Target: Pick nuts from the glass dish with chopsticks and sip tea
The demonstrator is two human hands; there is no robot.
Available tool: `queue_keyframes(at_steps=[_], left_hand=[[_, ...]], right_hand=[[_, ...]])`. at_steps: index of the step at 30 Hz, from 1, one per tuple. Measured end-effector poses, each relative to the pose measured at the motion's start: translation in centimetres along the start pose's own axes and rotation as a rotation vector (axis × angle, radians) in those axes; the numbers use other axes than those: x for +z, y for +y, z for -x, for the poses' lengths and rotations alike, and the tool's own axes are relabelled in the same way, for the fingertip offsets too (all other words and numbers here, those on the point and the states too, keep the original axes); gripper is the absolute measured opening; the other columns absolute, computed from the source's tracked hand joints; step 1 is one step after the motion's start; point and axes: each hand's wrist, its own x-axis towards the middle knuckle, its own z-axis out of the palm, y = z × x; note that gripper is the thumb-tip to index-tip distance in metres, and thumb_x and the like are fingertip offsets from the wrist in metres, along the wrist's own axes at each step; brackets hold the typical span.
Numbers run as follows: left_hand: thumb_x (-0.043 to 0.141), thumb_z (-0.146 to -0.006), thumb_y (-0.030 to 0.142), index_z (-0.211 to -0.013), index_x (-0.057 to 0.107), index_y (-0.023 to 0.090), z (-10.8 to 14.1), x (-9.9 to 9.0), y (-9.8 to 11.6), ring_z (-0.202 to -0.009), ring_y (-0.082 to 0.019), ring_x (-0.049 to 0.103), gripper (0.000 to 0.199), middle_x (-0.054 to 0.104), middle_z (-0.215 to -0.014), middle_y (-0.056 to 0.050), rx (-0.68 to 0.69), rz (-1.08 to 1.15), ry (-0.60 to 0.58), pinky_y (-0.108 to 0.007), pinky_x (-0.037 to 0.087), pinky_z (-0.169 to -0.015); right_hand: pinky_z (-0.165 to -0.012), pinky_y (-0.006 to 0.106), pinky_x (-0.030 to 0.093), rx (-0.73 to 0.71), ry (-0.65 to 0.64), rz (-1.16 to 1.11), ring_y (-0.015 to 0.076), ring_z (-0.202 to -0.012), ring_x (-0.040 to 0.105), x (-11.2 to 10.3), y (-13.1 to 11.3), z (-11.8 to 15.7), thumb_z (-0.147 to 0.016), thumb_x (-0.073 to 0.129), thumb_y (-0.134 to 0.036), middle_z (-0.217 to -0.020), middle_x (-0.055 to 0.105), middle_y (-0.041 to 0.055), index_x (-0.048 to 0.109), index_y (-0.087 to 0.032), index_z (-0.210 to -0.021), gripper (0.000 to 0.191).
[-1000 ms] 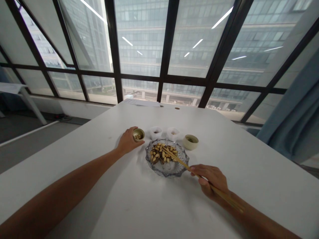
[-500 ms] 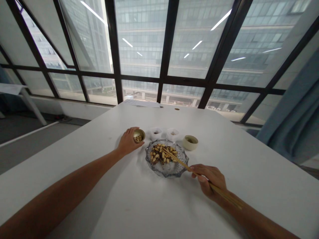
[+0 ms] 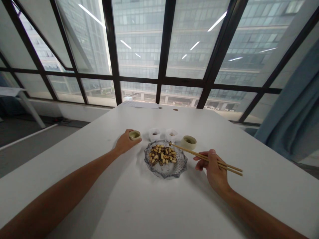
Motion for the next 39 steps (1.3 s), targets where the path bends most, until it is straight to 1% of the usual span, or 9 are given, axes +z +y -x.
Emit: queue_keyframes(at_steps=[3,6,10,15,19,22,27,33,39], left_hand=[[0.075,-0.070,0.063,-0.133,0.049,0.019,-1.2,-0.7,0.2,-0.113,-0.030,0.068,0.081,0.068,-0.127,-0.016,0.010,-0.035,-0.062,-0.041,0.053,-0.095],[0.071,-0.073,0.066,-0.139,0.046,0.018,-2.1,-0.7,1.8,-0.128,-0.033,0.059,0.085,0.060,-0.140,-0.018,0.152,-0.146,-0.038,-0.045,0.047,-0.105],[0.067,-0.080,0.062,-0.141,0.048,0.020,-2.6,0.7,5.7,-0.130,-0.035,0.056,0.077,0.061,-0.140,-0.016,0.383,-0.356,-0.090,-0.049,0.040,-0.110],[0.063,-0.084,0.054,-0.142,0.046,0.016,-3.2,2.3,8.7,-0.120,-0.036,0.063,0.071,0.067,-0.130,-0.019,0.375,-0.496,-0.257,-0.049,0.044,-0.103],[0.066,-0.083,0.046,-0.138,0.047,0.020,-3.6,2.7,8.8,-0.115,-0.032,0.067,0.064,0.070,-0.126,-0.015,0.388,-0.413,-0.251,-0.044,0.048,-0.098],[0.072,-0.079,0.040,-0.138,0.046,0.020,-3.6,2.8,8.4,-0.113,-0.031,0.067,0.068,0.069,-0.128,-0.014,0.444,-0.346,-0.211,-0.042,0.049,-0.097],[0.073,-0.078,0.032,-0.139,0.047,0.021,-3.0,2.7,7.7,-0.122,-0.031,0.060,0.067,0.062,-0.137,-0.013,0.570,-0.339,-0.133,-0.045,0.043,-0.107],[0.074,-0.079,0.032,-0.139,0.048,0.022,-2.0,2.4,7.1,-0.125,-0.031,0.056,0.066,0.062,-0.135,-0.012,0.593,-0.332,-0.116,-0.046,0.040,-0.109],[0.074,-0.079,0.034,-0.139,0.049,0.021,-1.9,2.4,7.1,-0.125,-0.032,0.057,0.066,0.062,-0.135,-0.013,0.575,-0.331,-0.099,-0.047,0.039,-0.109]], right_hand=[[-0.036,0.027,0.045,0.007,0.016,-0.036,0.0147,-0.036,0.058,0.0,0.0,-0.4,-0.080,0.062,-0.076,-0.062,0.072,0.0073,0.066,-0.016,-0.075,0.061],[-0.036,0.027,0.045,0.006,0.004,-0.057,0.0147,-0.036,0.058,0.0,0.1,-0.9,-0.080,0.063,-0.076,-0.063,0.073,0.0072,0.067,-0.015,-0.077,0.061],[-0.036,0.027,0.044,-0.004,-0.002,-0.060,0.0151,-0.036,0.058,0.1,0.3,-1.4,-0.081,0.061,-0.076,-0.061,0.072,0.0076,0.065,-0.016,-0.076,0.061],[-0.036,0.027,0.045,-0.129,-0.047,0.072,0.0152,-0.036,0.058,-0.4,-0.5,-1.6,-0.088,0.055,-0.073,-0.059,0.072,0.0074,0.066,-0.017,-0.074,0.059],[-0.044,0.026,0.049,-0.413,-0.258,0.374,0.0150,-0.043,0.063,-0.9,-1.7,-2.1,-0.098,0.048,-0.061,-0.060,0.072,0.0054,0.070,-0.018,-0.074,0.054],[-0.046,0.024,0.044,-0.666,-0.444,0.597,0.0127,-0.044,0.060,-0.7,-2.8,-2.7,-0.102,0.045,-0.051,-0.054,0.066,0.0010,0.068,-0.020,-0.070,0.049],[-0.049,0.025,0.038,-1.019,-0.694,0.754,0.0116,-0.049,0.056,0.7,-5.0,-3.5,-0.106,0.041,-0.037,-0.058,0.064,0.0005,0.063,-0.021,-0.073,0.043],[-0.051,0.029,0.032,-1.174,-0.856,1.009,0.0122,-0.050,0.052,2.7,-6.1,-2.9,-0.109,0.033,-0.036,-0.060,0.063,0.0017,0.061,-0.019,-0.074,0.048],[-0.051,0.031,0.028,-1.325,-0.892,1.065,0.0129,-0.047,0.049,3.5,-5.9,-2.0,-0.111,0.025,-0.036,-0.057,0.059,0.0019,0.060,-0.018,-0.074,0.054]])
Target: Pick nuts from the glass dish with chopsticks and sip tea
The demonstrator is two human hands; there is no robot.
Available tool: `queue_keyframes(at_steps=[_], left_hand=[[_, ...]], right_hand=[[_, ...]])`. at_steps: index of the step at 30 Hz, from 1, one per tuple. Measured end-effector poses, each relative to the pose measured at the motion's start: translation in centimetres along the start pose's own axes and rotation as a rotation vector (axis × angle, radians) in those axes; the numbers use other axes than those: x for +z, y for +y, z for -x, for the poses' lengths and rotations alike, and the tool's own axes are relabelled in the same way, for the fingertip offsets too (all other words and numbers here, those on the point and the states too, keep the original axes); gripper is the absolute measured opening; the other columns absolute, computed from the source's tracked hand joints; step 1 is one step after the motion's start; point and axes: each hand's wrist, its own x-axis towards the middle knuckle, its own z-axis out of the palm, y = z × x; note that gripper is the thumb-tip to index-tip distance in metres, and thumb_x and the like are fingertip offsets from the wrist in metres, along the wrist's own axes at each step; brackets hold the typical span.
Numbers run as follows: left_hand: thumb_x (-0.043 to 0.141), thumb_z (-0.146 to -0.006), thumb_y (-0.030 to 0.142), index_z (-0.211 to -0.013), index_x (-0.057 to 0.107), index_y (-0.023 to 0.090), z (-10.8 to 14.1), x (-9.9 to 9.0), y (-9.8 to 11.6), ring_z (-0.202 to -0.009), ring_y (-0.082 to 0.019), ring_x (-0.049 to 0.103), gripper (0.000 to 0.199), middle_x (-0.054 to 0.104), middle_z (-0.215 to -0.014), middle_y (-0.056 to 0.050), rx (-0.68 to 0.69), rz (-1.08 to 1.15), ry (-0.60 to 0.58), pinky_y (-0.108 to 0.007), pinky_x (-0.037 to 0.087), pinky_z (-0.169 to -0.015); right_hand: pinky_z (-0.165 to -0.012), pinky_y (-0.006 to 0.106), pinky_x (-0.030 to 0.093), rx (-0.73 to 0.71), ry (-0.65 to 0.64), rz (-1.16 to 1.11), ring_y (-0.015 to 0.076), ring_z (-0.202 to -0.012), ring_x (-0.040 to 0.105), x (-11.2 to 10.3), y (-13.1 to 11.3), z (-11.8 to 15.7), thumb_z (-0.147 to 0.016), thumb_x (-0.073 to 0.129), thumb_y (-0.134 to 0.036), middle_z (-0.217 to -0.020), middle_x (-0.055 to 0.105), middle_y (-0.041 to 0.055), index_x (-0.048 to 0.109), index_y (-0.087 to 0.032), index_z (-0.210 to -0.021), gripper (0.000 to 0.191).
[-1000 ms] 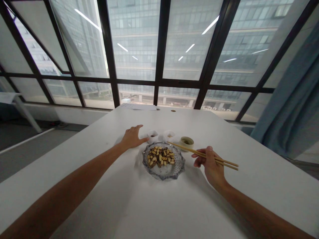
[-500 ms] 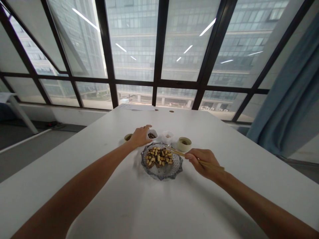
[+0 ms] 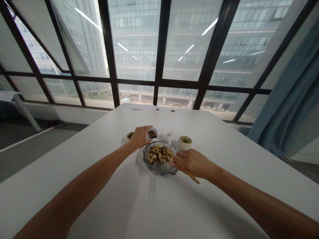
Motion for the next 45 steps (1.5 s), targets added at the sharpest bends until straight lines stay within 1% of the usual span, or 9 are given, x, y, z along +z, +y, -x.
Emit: queue_keyframes(at_steps=[8,12,16,24,28,35,37,40,45], left_hand=[[0.075,-0.078,0.034,-0.138,0.050,0.022,-0.2,0.2,-0.1,-0.125,-0.032,0.057,0.066,0.063,-0.135,-0.012,0.002,0.014,0.001,-0.047,0.040,-0.109],[0.074,-0.079,0.036,-0.139,0.048,0.021,-0.4,0.3,-0.3,-0.125,-0.032,0.057,0.067,0.062,-0.136,-0.013,0.008,-0.017,-0.009,-0.046,0.039,-0.109],[0.074,-0.080,0.036,-0.140,0.047,0.021,-0.4,0.4,-0.3,-0.126,-0.032,0.057,0.067,0.062,-0.137,-0.013,0.003,-0.025,-0.020,-0.047,0.039,-0.109],[0.073,-0.081,0.039,-0.140,0.047,0.021,-0.3,0.4,-0.4,-0.127,-0.032,0.057,0.067,0.060,-0.139,-0.013,0.018,-0.030,-0.014,-0.047,0.039,-0.109],[0.074,-0.081,0.039,-0.140,0.047,0.018,-0.5,0.5,-0.4,-0.125,-0.033,0.059,0.068,0.061,-0.138,-0.014,0.024,-0.039,-0.011,-0.047,0.040,-0.108],[0.077,-0.078,0.043,-0.140,0.046,0.021,-0.8,0.4,-0.3,-0.121,-0.032,0.062,0.073,0.065,-0.133,-0.012,0.000,-0.020,-0.024,-0.045,0.043,-0.106],[0.079,-0.077,0.042,-0.139,0.046,0.020,-0.8,0.4,-0.4,-0.120,-0.032,0.063,0.074,0.067,-0.130,-0.013,-0.002,-0.006,-0.018,-0.045,0.044,-0.106],[0.080,-0.076,0.042,-0.139,0.047,0.019,-0.9,0.2,-0.5,-0.118,-0.032,0.064,0.075,0.068,-0.128,-0.013,0.008,0.031,-0.012,-0.045,0.045,-0.105],[0.080,-0.075,0.042,-0.138,0.046,0.021,-0.9,0.3,-0.9,-0.116,-0.030,0.066,0.075,0.070,-0.126,-0.012,-0.005,0.069,0.007,-0.044,0.046,-0.103]], right_hand=[[-0.050,0.030,0.029,0.070,0.018,-0.090,0.0142,-0.049,0.050,-0.6,0.6,0.9,-0.109,0.029,-0.046,-0.058,0.060,0.0026,0.060,-0.018,-0.077,0.053],[-0.052,0.028,0.033,0.233,0.006,-0.216,0.0138,-0.052,0.056,-0.5,1.0,0.6,-0.108,0.029,-0.050,-0.062,0.065,0.0037,0.062,-0.018,-0.077,0.055],[-0.052,0.026,0.034,0.421,0.026,-0.305,0.0132,-0.049,0.054,-0.3,1.1,-0.3,-0.107,0.030,-0.053,-0.057,0.061,0.0012,0.061,-0.019,-0.073,0.058],[-0.049,0.027,0.030,0.400,0.116,-0.308,0.0113,-0.042,0.042,-1.0,0.7,-0.9,-0.107,0.026,-0.051,-0.049,0.050,-0.0014,0.050,-0.022,-0.063,0.059],[-0.048,0.025,0.036,0.504,0.159,-0.394,0.0112,-0.043,0.050,-1.4,1.0,-0.4,-0.106,0.031,-0.053,-0.051,0.057,0.0001,0.053,-0.022,-0.063,0.057],[-0.051,0.025,0.051,0.786,0.530,-0.626,0.0149,-0.049,0.066,1.6,2.0,-2.2,-0.100,0.043,-0.060,-0.059,0.070,0.0039,0.065,-0.021,-0.070,0.054],[-0.050,0.026,0.052,0.811,0.551,-0.701,0.0161,-0.050,0.067,2.9,2.5,-3.4,-0.097,0.045,-0.064,-0.061,0.071,0.0046,0.066,-0.021,-0.072,0.054],[-0.051,0.027,0.055,0.862,0.485,-0.830,0.0176,-0.053,0.069,4.0,3.2,-4.5,-0.089,0.056,-0.069,-0.064,0.072,0.0045,0.068,-0.021,-0.075,0.052],[-0.049,0.027,0.055,0.948,0.485,-0.895,0.0171,-0.052,0.068,3.0,3.2,-3.2,-0.088,0.054,-0.073,-0.064,0.072,0.0060,0.067,-0.019,-0.074,0.057]])
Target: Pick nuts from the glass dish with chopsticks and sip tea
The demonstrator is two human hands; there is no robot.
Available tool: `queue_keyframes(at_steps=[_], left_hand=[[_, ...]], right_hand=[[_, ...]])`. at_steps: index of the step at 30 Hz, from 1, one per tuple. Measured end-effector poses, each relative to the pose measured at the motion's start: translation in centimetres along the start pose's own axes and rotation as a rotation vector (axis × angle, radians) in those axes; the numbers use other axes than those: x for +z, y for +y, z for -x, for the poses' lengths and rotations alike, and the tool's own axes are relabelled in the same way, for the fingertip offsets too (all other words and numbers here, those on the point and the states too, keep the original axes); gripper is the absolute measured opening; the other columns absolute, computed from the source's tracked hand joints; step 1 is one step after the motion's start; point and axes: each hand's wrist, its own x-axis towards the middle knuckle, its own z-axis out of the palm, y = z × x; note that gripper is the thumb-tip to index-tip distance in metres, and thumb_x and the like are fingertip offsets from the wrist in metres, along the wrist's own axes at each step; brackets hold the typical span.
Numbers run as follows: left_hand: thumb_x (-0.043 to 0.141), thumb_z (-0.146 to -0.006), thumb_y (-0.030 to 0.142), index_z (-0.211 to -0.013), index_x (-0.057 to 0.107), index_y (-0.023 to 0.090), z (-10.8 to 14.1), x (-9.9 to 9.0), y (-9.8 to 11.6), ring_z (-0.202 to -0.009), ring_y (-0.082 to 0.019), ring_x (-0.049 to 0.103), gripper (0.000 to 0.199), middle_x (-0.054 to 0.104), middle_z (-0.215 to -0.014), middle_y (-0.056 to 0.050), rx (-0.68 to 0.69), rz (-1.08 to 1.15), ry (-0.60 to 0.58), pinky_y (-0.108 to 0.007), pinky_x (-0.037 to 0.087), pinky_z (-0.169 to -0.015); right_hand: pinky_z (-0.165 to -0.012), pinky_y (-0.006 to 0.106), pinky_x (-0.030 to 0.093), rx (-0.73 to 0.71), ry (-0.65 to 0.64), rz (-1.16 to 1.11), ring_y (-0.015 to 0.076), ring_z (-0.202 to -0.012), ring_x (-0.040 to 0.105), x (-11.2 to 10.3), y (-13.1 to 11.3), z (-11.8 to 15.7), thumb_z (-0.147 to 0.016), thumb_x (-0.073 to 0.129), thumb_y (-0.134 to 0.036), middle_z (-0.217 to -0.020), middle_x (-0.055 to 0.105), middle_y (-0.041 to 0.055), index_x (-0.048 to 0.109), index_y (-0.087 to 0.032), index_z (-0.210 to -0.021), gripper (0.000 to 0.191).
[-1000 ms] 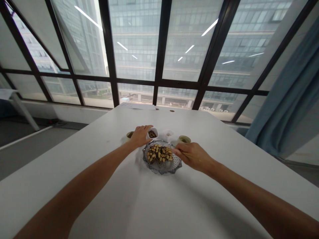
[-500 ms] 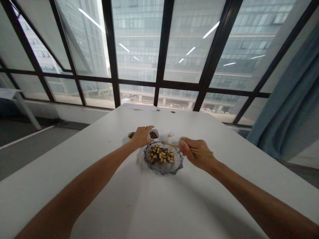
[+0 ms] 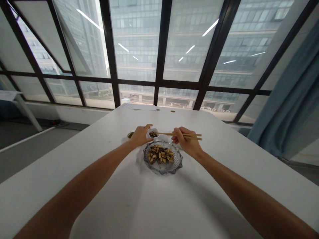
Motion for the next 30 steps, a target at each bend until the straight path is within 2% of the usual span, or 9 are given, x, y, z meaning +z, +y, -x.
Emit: queue_keyframes(at_steps=[6,10,12,14,17,19,23,26,30], left_hand=[[0.076,-0.079,0.046,-0.135,0.050,0.020,-0.7,0.7,-0.3,-0.112,-0.031,0.068,0.067,0.071,-0.124,-0.014,-0.083,-0.025,-0.089,-0.044,0.045,-0.102],[0.072,-0.080,0.053,-0.133,0.051,0.021,-0.9,0.7,-0.6,-0.120,-0.034,0.064,0.065,0.070,-0.127,-0.013,-0.110,-0.102,-0.130,-0.050,0.036,-0.110],[0.067,-0.084,0.054,-0.133,0.053,0.020,-0.4,0.4,-0.9,-0.122,-0.034,0.062,0.061,0.068,-0.130,-0.014,-0.095,-0.126,-0.125,-0.051,0.034,-0.112],[0.062,-0.088,0.054,-0.130,0.055,0.019,0.6,-0.1,-1.4,-0.123,-0.033,0.061,0.055,0.067,-0.131,-0.014,-0.077,-0.127,-0.064,-0.050,0.035,-0.111],[0.062,-0.089,0.052,-0.125,0.060,0.020,2.8,-0.7,-2.7,-0.121,-0.032,0.061,0.048,0.069,-0.126,-0.013,-0.087,-0.103,0.088,-0.048,0.037,-0.110],[0.065,-0.087,0.051,-0.123,0.061,0.021,4.2,-0.8,-3.6,-0.122,-0.032,0.059,0.047,0.069,-0.126,-0.013,-0.127,-0.089,0.172,-0.049,0.039,-0.108],[0.068,-0.083,0.053,-0.125,0.058,0.021,5.7,0.0,-4.9,-0.123,-0.033,0.058,0.053,0.065,-0.130,-0.014,-0.256,0.007,0.309,-0.048,0.044,-0.105],[0.069,-0.080,0.055,-0.127,0.054,0.020,6.0,0.8,-5.2,-0.115,-0.029,0.062,0.060,0.063,-0.130,-0.014,-0.383,0.171,0.375,-0.043,0.049,-0.099],[0.070,-0.078,0.058,-0.127,0.052,0.020,6.3,1.4,-5.1,-0.109,-0.026,0.066,0.064,0.066,-0.126,-0.013,-0.494,0.322,0.343,-0.040,0.051,-0.096]], right_hand=[[-0.038,0.022,0.046,0.033,0.024,-0.021,0.0129,-0.040,0.059,-3.5,-1.9,2.2,-0.087,0.054,-0.075,-0.052,0.066,0.0048,0.068,-0.017,-0.069,0.063],[-0.029,0.020,0.036,0.203,-0.146,-0.031,0.0106,-0.029,0.049,-4.7,-3.2,2.6,-0.078,0.056,-0.083,-0.040,0.058,0.0035,0.063,-0.016,-0.057,0.070],[-0.028,0.020,0.036,0.271,-0.237,-0.028,0.0111,-0.028,0.050,-4.6,-3.3,2.8,-0.076,0.057,-0.084,-0.039,0.058,0.0032,0.061,-0.017,-0.057,0.070],[-0.030,0.020,0.041,0.279,-0.272,-0.048,0.0125,-0.032,0.055,-4.0,-2.9,3.0,-0.075,0.058,-0.084,-0.043,0.061,0.0034,0.061,-0.017,-0.061,0.068],[-0.036,0.022,0.049,0.228,-0.210,-0.100,0.0139,-0.038,0.061,-2.9,-1.7,3.4,-0.076,0.061,-0.081,-0.050,0.066,0.0035,0.061,-0.018,-0.065,0.064],[-0.038,0.023,0.051,0.201,-0.110,-0.133,0.0144,-0.040,0.062,-2.5,-0.8,3.5,-0.075,0.063,-0.080,-0.052,0.067,0.0038,0.063,-0.018,-0.066,0.062],[-0.037,0.024,0.050,0.180,0.066,-0.182,0.0153,-0.040,0.063,-3.1,-0.4,3.5,-0.074,0.065,-0.080,-0.053,0.068,0.0053,0.067,-0.017,-0.070,0.063],[-0.036,0.024,0.049,0.175,0.092,-0.179,0.0155,-0.038,0.061,-3.7,-0.6,3.9,-0.074,0.066,-0.079,-0.051,0.067,0.0054,0.068,-0.017,-0.069,0.062],[-0.038,0.025,0.049,0.163,0.043,-0.125,0.0158,-0.041,0.062,-3.8,-0.4,4.7,-0.078,0.064,-0.077,-0.053,0.068,0.0056,0.069,-0.018,-0.069,0.061]])
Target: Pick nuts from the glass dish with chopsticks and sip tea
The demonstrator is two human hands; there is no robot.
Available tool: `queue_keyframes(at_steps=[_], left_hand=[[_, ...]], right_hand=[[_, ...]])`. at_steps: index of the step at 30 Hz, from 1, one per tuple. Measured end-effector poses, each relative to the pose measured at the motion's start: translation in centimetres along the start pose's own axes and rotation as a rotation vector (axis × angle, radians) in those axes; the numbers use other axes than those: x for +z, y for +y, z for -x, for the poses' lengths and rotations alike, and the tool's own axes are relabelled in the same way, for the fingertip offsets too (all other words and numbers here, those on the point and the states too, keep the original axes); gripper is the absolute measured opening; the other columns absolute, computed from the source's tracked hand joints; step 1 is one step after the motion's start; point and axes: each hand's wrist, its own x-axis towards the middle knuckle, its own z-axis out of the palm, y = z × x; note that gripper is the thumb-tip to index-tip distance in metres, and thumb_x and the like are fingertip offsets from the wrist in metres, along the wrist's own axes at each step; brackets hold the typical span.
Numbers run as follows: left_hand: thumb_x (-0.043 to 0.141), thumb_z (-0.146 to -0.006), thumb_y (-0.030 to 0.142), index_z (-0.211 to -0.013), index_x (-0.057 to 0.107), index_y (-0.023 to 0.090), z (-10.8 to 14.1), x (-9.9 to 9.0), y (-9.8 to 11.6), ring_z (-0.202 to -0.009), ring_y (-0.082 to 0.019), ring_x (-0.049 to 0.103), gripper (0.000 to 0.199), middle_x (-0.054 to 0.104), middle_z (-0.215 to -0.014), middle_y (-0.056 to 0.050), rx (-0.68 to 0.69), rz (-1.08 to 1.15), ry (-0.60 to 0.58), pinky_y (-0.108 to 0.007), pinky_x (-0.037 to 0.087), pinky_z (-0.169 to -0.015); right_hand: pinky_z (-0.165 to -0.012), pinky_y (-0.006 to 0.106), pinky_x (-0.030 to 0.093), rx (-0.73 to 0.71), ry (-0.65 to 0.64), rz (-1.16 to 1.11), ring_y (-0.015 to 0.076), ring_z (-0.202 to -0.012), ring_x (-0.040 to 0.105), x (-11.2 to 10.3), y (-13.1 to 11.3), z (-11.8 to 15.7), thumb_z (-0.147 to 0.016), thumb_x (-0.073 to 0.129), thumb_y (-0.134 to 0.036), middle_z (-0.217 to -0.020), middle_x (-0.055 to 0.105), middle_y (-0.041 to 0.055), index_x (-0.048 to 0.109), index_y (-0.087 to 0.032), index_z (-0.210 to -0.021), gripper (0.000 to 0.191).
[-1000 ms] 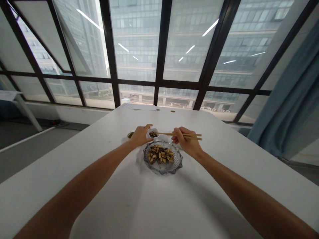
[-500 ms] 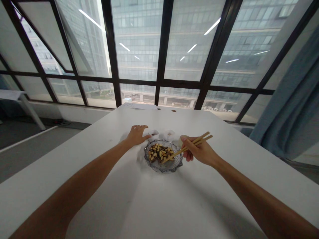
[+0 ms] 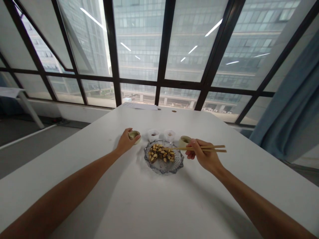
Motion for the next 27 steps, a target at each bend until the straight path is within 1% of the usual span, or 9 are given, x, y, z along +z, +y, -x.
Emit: queue_keyframes(at_steps=[5,8,10,12,15,19,21,23,27], left_hand=[[0.072,-0.076,0.061,-0.130,0.049,0.020,0.4,-0.1,0.0,-0.105,-0.027,0.069,0.072,0.070,-0.117,-0.012,-0.060,0.001,-0.092,-0.042,0.054,-0.093],[0.077,-0.072,0.058,-0.131,0.050,0.021,0.5,0.0,0.0,-0.107,-0.028,0.070,0.075,0.070,-0.116,-0.012,-0.048,0.004,-0.105,-0.042,0.054,-0.094],[0.079,-0.071,0.056,-0.131,0.050,0.021,0.5,0.0,0.0,-0.109,-0.028,0.069,0.076,0.069,-0.118,-0.013,-0.045,-0.001,-0.102,-0.042,0.054,-0.096],[0.079,-0.071,0.055,-0.133,0.049,0.020,0.5,0.0,0.1,-0.112,-0.029,0.068,0.077,0.069,-0.119,-0.014,-0.049,-0.008,-0.112,-0.043,0.053,-0.098],[0.078,-0.072,0.055,-0.133,0.048,0.019,0.5,-0.2,0.3,-0.115,-0.031,0.067,0.077,0.068,-0.120,-0.015,-0.053,-0.014,-0.130,-0.044,0.053,-0.098],[0.078,-0.070,0.055,-0.130,0.049,0.019,0.6,-0.3,0.5,-0.114,-0.030,0.067,0.075,0.068,-0.118,-0.013,-0.034,-0.003,-0.115,-0.043,0.054,-0.097],[0.079,-0.068,0.055,-0.126,0.050,0.019,0.7,-0.3,0.5,-0.111,-0.029,0.068,0.074,0.068,-0.116,-0.012,0.000,0.009,-0.089,-0.042,0.054,-0.095],[0.080,-0.065,0.053,-0.123,0.050,0.021,0.8,-0.3,0.4,-0.109,-0.028,0.068,0.073,0.068,-0.116,-0.010,0.046,0.018,-0.068,-0.042,0.054,-0.095],[0.082,-0.064,0.046,-0.120,0.049,0.021,0.9,-0.3,0.4,-0.111,-0.028,0.065,0.070,0.066,-0.120,-0.010,0.139,0.026,-0.042,-0.042,0.053,-0.097]], right_hand=[[-0.049,0.028,0.053,-0.081,-0.055,0.121,0.0173,-0.052,0.065,0.4,1.6,0.2,-0.084,0.066,-0.065,-0.059,0.070,0.0043,0.072,-0.021,-0.066,0.048],[-0.053,0.029,0.053,-0.130,-0.112,0.177,0.0175,-0.055,0.064,0.4,2.6,0.0,-0.088,0.067,-0.055,-0.061,0.070,0.0027,0.073,-0.023,-0.068,0.039],[-0.053,0.029,0.053,-0.137,-0.128,0.192,0.0175,-0.055,0.064,0.4,2.9,0.1,-0.089,0.066,-0.053,-0.062,0.071,0.0024,0.074,-0.023,-0.069,0.037],[-0.052,0.029,0.053,-0.127,-0.123,0.192,0.0171,-0.053,0.064,0.5,2.9,0.2,-0.089,0.066,-0.053,-0.060,0.070,0.0024,0.073,-0.023,-0.067,0.038],[-0.049,0.029,0.053,-0.104,-0.089,0.168,0.0169,-0.049,0.064,0.6,2.5,0.3,-0.085,0.067,-0.060,-0.057,0.070,0.0032,0.072,-0.022,-0.064,0.043],[-0.042,0.029,0.051,-0.068,0.013,0.050,0.0172,-0.045,0.063,0.6,1.8,0.2,-0.080,0.065,-0.072,-0.057,0.070,0.0056,0.070,-0.020,-0.066,0.054],[-0.038,0.028,0.048,-0.025,0.089,-0.066,0.0169,-0.041,0.061,0.5,1.7,-0.1,-0.077,0.066,-0.075,-0.054,0.068,0.0056,0.069,-0.019,-0.067,0.058],[-0.035,0.028,0.044,0.065,0.143,-0.208,0.0165,-0.038,0.058,0.4,1.9,-0.3,-0.074,0.068,-0.077,-0.051,0.066,0.0049,0.066,-0.018,-0.068,0.059],[-0.033,0.025,0.041,0.304,0.150,-0.444,0.0148,-0.036,0.056,0.5,3.5,-0.1,-0.067,0.076,-0.071,-0.049,0.064,0.0032,0.062,-0.019,-0.066,0.054]])
